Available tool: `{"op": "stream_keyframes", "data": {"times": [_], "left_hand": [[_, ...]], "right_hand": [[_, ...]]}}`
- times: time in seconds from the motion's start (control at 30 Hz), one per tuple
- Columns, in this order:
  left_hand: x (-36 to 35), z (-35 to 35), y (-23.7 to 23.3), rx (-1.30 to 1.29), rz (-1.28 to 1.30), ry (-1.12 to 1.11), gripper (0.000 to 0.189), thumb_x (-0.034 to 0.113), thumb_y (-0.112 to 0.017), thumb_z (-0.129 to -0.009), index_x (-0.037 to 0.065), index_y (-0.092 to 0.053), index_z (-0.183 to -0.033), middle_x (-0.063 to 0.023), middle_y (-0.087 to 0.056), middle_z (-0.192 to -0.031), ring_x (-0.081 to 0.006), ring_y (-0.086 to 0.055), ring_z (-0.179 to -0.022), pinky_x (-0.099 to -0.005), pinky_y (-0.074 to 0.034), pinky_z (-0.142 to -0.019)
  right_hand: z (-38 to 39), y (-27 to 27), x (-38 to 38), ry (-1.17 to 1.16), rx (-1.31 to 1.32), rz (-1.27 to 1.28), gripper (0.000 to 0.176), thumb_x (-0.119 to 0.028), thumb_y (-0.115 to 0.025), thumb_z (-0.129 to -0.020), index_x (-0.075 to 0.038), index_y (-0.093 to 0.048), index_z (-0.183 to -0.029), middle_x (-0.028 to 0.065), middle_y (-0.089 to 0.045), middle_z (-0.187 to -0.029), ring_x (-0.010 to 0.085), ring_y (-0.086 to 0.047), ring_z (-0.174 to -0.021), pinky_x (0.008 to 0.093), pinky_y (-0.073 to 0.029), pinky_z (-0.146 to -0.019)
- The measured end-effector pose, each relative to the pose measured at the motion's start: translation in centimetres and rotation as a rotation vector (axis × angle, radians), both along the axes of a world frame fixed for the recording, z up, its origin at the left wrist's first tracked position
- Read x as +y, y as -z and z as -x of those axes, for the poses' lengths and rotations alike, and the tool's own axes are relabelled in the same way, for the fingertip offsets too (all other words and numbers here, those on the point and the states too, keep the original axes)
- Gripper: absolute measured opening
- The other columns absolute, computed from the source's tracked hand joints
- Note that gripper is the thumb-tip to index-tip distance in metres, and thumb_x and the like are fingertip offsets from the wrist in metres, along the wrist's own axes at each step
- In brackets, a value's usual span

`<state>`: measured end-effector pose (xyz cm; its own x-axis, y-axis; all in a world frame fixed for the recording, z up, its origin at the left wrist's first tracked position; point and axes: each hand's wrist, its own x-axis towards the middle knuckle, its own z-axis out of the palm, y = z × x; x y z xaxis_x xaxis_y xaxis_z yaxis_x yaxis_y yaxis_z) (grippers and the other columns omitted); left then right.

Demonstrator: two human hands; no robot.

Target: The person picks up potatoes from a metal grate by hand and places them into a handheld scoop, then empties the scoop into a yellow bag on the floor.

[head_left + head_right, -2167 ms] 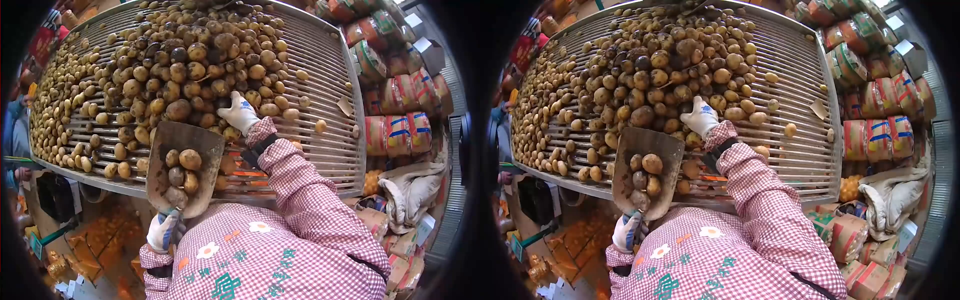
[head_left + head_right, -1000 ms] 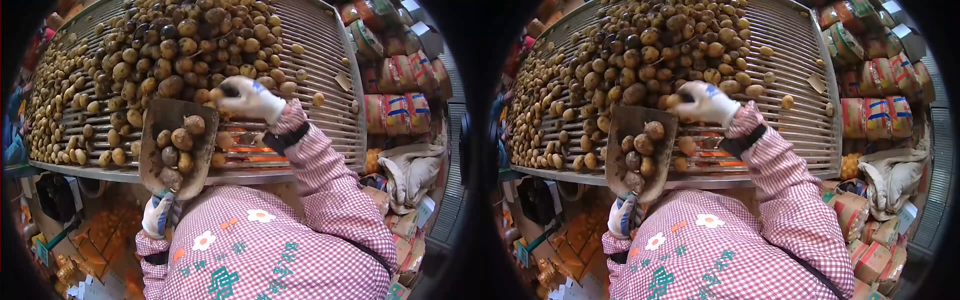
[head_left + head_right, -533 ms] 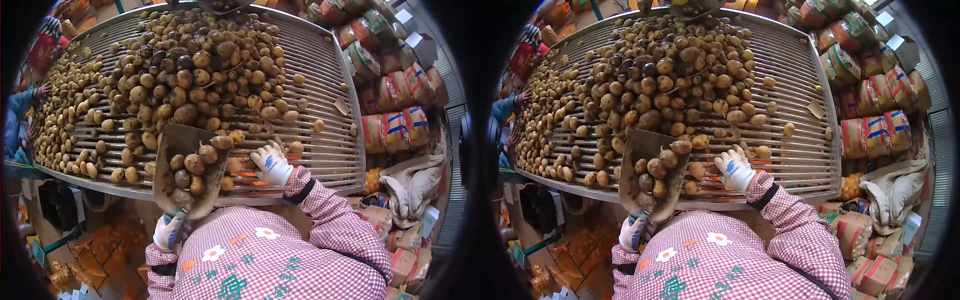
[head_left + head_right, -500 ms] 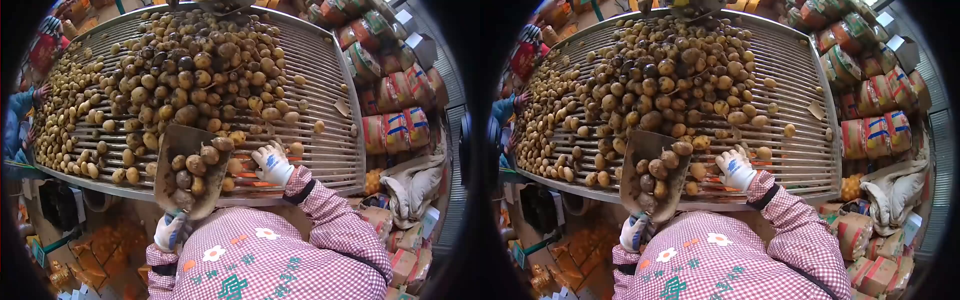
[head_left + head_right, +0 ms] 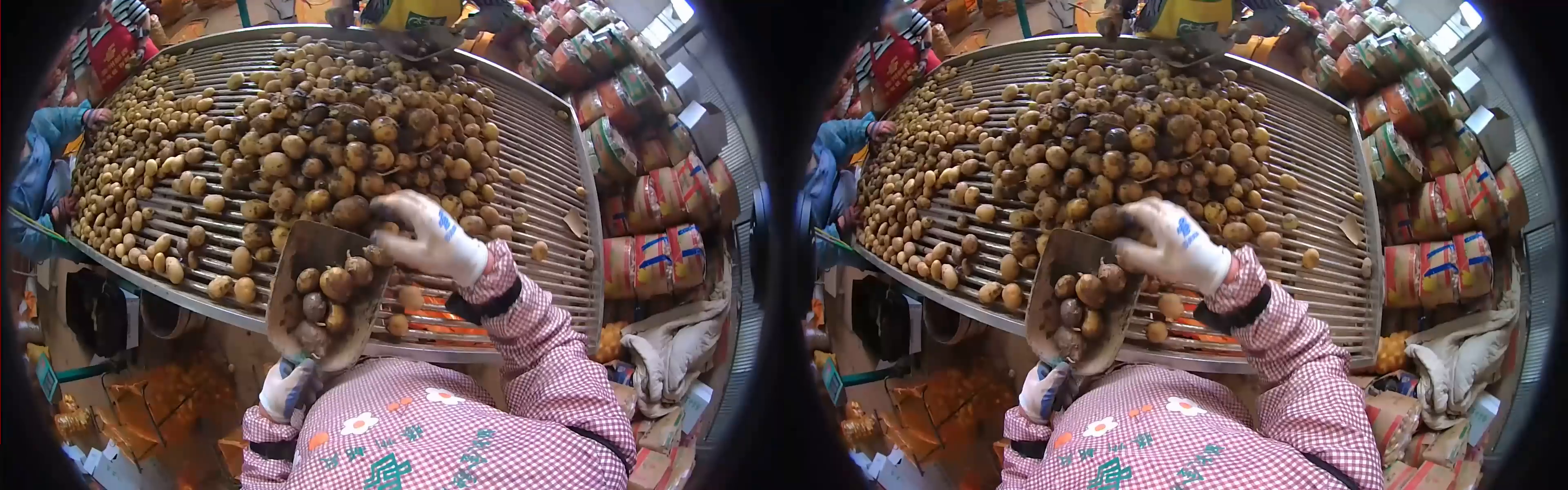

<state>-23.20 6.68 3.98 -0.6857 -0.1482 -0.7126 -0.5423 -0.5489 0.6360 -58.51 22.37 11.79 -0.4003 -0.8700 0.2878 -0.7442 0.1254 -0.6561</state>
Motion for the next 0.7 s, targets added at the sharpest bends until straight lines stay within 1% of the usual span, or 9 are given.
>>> {"op": "stream_keyframes", "data": {"times": [0.03, 0.07, 0.1, 0.2, 0.27, 0.37, 0.53, 0.6, 0.7], "left_hand": [[-0.5, -0.2, -0.4, 0.001, 0.003, -0.015, 0.027, 0.031, -0.066, -0.099, 0.005, -0.064, -0.106, -0.0066, -0.070, -0.077, -0.0133, -0.061, -0.055, -0.0265, -0.048, -0.050], [-1.1, -0.4, -0.6, 0.001, 0.005, -0.029, 0.026, 0.030, -0.065, -0.100, 0.005, -0.064, -0.104, -0.0063, -0.070, -0.077, -0.0130, -0.061, -0.056, -0.0265, -0.048, -0.050], [-1.5, -0.4, -0.7, 0.017, 0.077, -0.034, 0.026, 0.030, -0.064, -0.100, 0.004, -0.064, -0.102, -0.0066, -0.069, -0.076, -0.0132, -0.062, -0.057, -0.0268, -0.049, -0.052], [-3.9, -0.9, -0.3, 0.020, 0.067, -0.066, 0.026, 0.030, -0.065, -0.099, 0.004, -0.063, -0.101, -0.0076, -0.070, -0.076, -0.0138, -0.063, -0.058, -0.0268, -0.050, -0.053], [-5.8, -1.0, -0.4, 0.008, 0.061, -0.068, 0.026, 0.030, -0.066, -0.099, 0.004, -0.063, -0.102, -0.0080, -0.070, -0.076, -0.0143, -0.063, -0.057, -0.0269, -0.050, -0.052], [-8.8, -1.2, 0.0, 0.002, 0.029, -0.073, 0.029, 0.031, -0.068, -0.098, 0.004, -0.062, -0.105, -0.0084, -0.069, -0.075, -0.0152, -0.062, -0.056, -0.0272, -0.049, -0.050], [-14.4, -0.2, 0.6, -0.008, -0.030, -0.044, 0.035, 0.035, -0.071, -0.096, 0.004, -0.062, -0.108, -0.0086, -0.068, -0.073, -0.0160, -0.061, -0.052, -0.0281, -0.048, -0.047], [-16.5, 0.6, 0.6, 0.005, -0.053, 0.003, 0.034, 0.036, -0.070, -0.097, 0.004, -0.061, -0.105, -0.0068, -0.068, -0.073, -0.0127, -0.061, -0.051, -0.0255, -0.046, -0.045], [-19.3, 1.9, 0.2, -0.041, -0.041, 0.067, 0.030, 0.033, -0.069, -0.099, 0.004, -0.062, -0.101, -0.0066, -0.068, -0.074, -0.0126, -0.061, -0.052, -0.0261, -0.046, -0.044]], "right_hand": [[1.1, -0.2, -1.4, 0.037, 0.093, 0.050, 0.048, -0.028, -0.075, -0.087, 0.003, -0.063, -0.122, 0.0228, -0.068, -0.111, 0.0406, -0.065, -0.106, 0.0457, -0.052, -0.093], [2.7, 0.7, -2.5, 0.107, 0.174, 0.006, 0.045, -0.031, -0.072, -0.088, 0.000, -0.064, -0.120, 0.0207, -0.068, -0.114, 0.0394, -0.063, -0.110, 0.0465, -0.049, -0.098], [4.1, 1.2, -3.7, 0.165, 0.270, -0.047, 0.047, -0.033, -0.072, -0.088, -0.003, -0.063, -0.123, 0.0195, -0.067, -0.116, 0.0387, -0.061, -0.114, 0.0476, -0.046, -0.101], [7.6, 2.1, -7.7, 0.316, 0.511, -0.156, 0.053, -0.041, -0.067, -0.091, -0.008, -0.058, -0.131, 0.0165, -0.065, -0.123, 0.0367, -0.056, -0.122, 0.0517, -0.038, -0.108], [9.4, 2.2, -10.4, 0.428, 0.530, -0.467, 0.066, -0.051, -0.064, -0.090, -0.008, -0.052, -0.139, 0.0169, -0.064, -0.131, 0.0367, -0.054, -0.127, 0.0584, -0.032, -0.112], [9.9, 1.5, -14.1, 0.516, 0.510, -0.764, 0.074, -0.052, -0.064, -0.088, -0.007, -0.048, -0.145, 0.0183, -0.063, -0.135, 0.0368, -0.052, -0.133, 0.0611, -0.024, -0.120], [9.3, 1.9, -16.9, 0.620, 0.482, -0.902, 0.072, -0.047, -0.068, -0.086, -0.008, -0.048, -0.143, 0.0190, -0.059, -0.138, 0.0372, -0.050, -0.135, 0.0621, -0.023, -0.119], [9.2, 2.6, -17.1, 0.723, 0.500, -0.857, 0.075, -0.046, -0.067, -0.082, -0.006, -0.048, -0.142, 0.0239, -0.059, -0.135, 0.0420, -0.052, -0.131, 0.0597, -0.030, -0.116], [8.4, 2.5, -17.1, 0.770, 0.494, -0.769, 0.085, -0.045, -0.072, -0.076, -0.004, -0.045, -0.145, 0.0259, -0.056, -0.135, 0.0432, -0.052, -0.128, 0.0566, -0.034, -0.112]]}}
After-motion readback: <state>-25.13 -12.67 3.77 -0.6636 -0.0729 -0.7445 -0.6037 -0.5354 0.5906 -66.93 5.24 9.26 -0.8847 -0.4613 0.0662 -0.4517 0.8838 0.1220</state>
